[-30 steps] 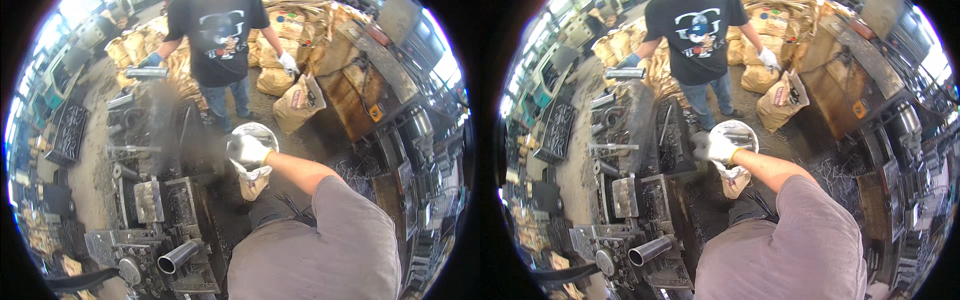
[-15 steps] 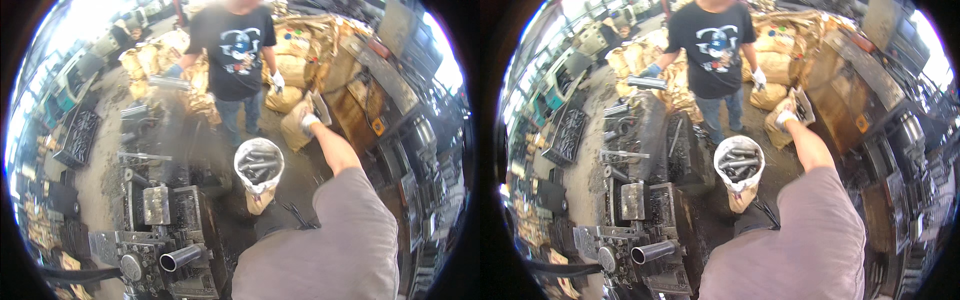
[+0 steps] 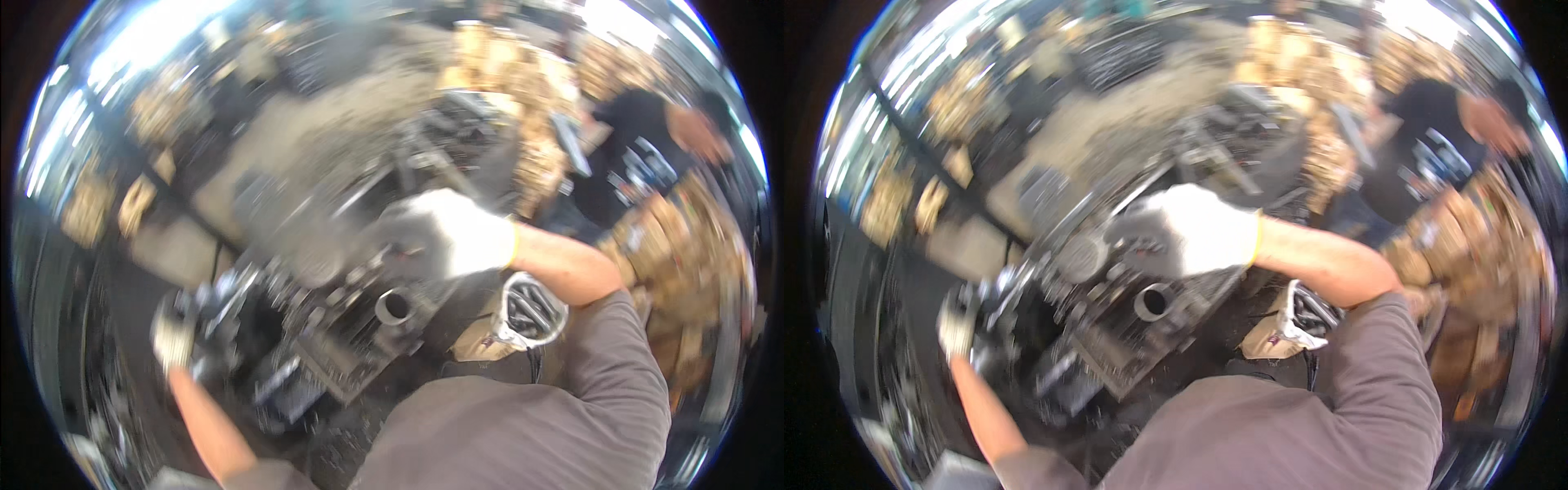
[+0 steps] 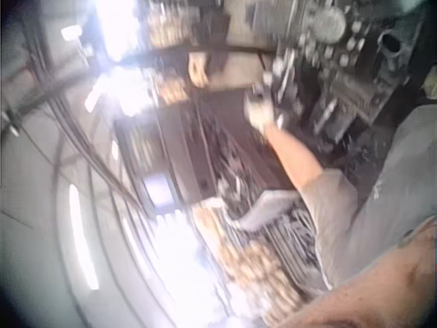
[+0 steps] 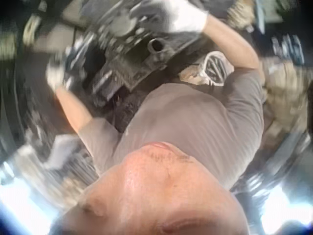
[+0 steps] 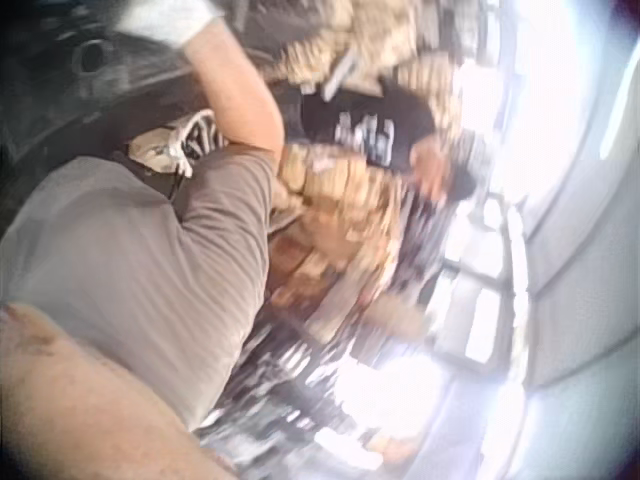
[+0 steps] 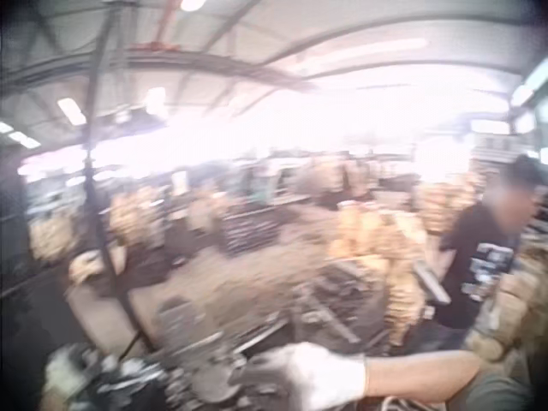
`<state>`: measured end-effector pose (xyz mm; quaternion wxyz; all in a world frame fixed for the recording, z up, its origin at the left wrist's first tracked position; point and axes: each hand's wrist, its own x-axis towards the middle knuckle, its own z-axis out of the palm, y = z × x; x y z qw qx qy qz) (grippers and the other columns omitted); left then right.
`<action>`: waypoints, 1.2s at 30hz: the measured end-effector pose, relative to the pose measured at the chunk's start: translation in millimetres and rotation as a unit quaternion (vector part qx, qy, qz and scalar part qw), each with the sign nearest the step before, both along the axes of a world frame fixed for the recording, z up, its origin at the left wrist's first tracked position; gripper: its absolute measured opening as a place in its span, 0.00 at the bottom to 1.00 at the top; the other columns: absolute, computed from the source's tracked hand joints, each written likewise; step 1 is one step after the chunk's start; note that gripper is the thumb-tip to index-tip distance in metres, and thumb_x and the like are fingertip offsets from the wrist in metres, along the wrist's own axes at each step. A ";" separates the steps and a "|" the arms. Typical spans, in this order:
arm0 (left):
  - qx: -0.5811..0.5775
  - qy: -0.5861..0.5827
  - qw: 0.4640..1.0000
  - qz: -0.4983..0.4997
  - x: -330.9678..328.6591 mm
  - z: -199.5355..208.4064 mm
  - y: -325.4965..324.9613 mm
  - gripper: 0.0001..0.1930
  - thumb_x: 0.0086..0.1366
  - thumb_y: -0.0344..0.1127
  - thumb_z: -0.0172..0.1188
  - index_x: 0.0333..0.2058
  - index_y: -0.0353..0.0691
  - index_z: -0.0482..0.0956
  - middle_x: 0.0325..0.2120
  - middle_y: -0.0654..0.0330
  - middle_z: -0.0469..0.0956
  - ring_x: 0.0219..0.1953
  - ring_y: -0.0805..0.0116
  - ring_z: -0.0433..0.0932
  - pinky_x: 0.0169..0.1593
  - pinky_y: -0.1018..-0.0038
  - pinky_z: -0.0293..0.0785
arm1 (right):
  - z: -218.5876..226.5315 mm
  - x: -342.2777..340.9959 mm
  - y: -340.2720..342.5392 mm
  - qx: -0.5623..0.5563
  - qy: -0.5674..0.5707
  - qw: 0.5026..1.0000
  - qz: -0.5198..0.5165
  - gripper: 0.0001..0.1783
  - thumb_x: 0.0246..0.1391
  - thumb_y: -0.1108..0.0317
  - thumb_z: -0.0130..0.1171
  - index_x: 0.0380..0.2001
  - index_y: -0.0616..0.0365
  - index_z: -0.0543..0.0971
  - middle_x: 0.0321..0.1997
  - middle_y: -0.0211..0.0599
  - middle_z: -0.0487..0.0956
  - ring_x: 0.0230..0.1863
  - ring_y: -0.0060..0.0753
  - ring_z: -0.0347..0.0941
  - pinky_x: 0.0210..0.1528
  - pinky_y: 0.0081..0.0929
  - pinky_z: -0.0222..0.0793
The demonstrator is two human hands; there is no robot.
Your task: The person operates a metal turning machine, repeatedly loading cylindrical metal tubes into the chuck, starting the machine, and removing the processed parts. The person places the finished parts into a nearby container.
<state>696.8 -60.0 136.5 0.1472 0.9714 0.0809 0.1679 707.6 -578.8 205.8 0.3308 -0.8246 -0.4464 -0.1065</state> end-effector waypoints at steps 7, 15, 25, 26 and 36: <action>0.076 -0.010 0.991 0.113 -33.4 5.0 18.5 0.28 0.63 0.54 0.72 0.54 0.42 0.87 0.53 0.48 0.87 0.56 0.46 0.85 0.63 0.55 0.78 | 7.5 75.2 193.2 -0.291 0.031 0.928 0.231 0.30 0.49 0.49 0.73 0.54 0.51 0.89 0.46 0.47 0.90 0.49 0.54 0.87 0.53 0.45 0.83; 0.091 -0.050 0.991 0.090 -17.7 -7.9 26.5 0.27 0.59 0.51 0.75 0.53 0.43 0.87 0.51 0.51 0.87 0.56 0.47 0.84 0.62 0.55 0.78 | -86.8 126.6 324.3 -0.652 -0.038 0.696 0.300 0.23 0.53 0.57 0.73 0.50 0.57 0.91 0.50 0.46 0.90 0.50 0.45 0.86 0.53 0.46 0.79; 0.067 -0.053 0.991 0.103 -17.9 5.0 11.0 0.26 0.56 0.50 0.77 0.50 0.43 0.88 0.50 0.54 0.87 0.54 0.48 0.85 0.61 0.55 0.78 | -71.4 231.6 316.1 -0.222 0.023 0.962 -0.160 0.31 0.55 0.42 0.73 0.50 0.58 0.89 0.52 0.54 0.89 0.49 0.57 0.87 0.53 0.46 0.83; 0.064 -0.049 0.992 0.095 -19.8 5.6 14.6 0.26 0.56 0.50 0.78 0.50 0.43 0.88 0.50 0.54 0.87 0.54 0.48 0.84 0.61 0.55 0.79 | -81.7 237.3 315.5 -0.255 -0.002 0.958 -0.135 0.31 0.54 0.43 0.73 0.48 0.58 0.90 0.51 0.54 0.89 0.49 0.57 0.87 0.52 0.46 0.83; 0.083 -0.049 0.982 0.164 -29.2 -2.5 14.4 0.43 0.58 0.57 0.77 0.66 0.37 0.77 0.59 0.42 0.82 0.63 0.40 0.79 0.68 0.52 0.74 | -115.0 210.5 354.7 -0.486 0.260 0.793 0.261 0.36 0.45 0.62 0.80 0.60 0.59 0.82 0.58 0.50 0.87 0.49 0.47 0.87 0.48 0.46 0.83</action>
